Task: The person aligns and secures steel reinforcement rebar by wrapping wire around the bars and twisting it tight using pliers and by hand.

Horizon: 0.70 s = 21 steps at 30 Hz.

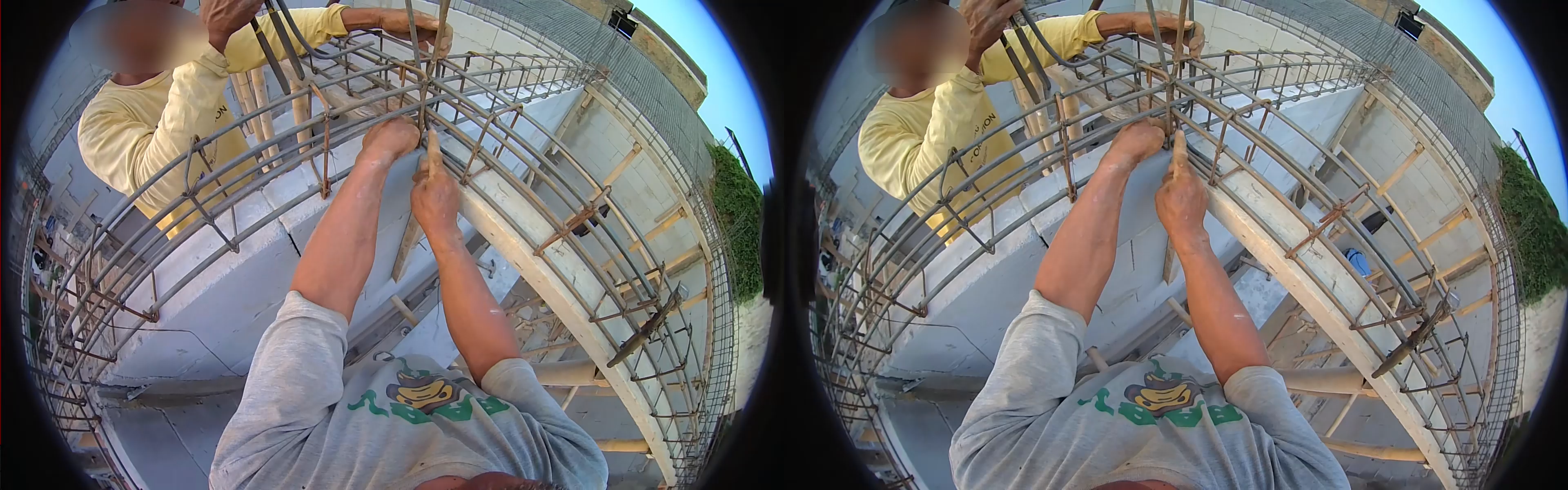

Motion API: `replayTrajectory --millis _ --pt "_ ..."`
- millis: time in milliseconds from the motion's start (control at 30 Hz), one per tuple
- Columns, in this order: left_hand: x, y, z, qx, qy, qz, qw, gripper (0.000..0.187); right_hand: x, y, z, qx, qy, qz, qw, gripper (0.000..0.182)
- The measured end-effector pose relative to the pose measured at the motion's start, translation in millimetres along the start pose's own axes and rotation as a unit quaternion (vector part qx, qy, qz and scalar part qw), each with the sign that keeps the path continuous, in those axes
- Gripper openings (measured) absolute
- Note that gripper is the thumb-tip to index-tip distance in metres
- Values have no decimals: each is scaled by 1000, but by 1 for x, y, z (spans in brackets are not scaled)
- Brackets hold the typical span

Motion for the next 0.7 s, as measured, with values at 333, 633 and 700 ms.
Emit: replayTrajectory --millis 333,633,700 --pt "2 4 4 19 50 7 999 40 19 -25 -20 8 94 -3 995 54" --pt "3 3 3 39 33 -7 999 49 41 -47 -36 1 168 -62 984 45" --pt "8 8 7 32 20 -18 999 49 39 -50 -37 -2 187 -78 979 44"
Point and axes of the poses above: each hand's wrist, its own y-axis away from the middle knuckle, its own x-axis out of the back of the hand, z = x × y, the point moved 1 cm from there along -y, towards the middle knuckle, and after that the axes turned 5 degrees about x, right-handed, at the moved point
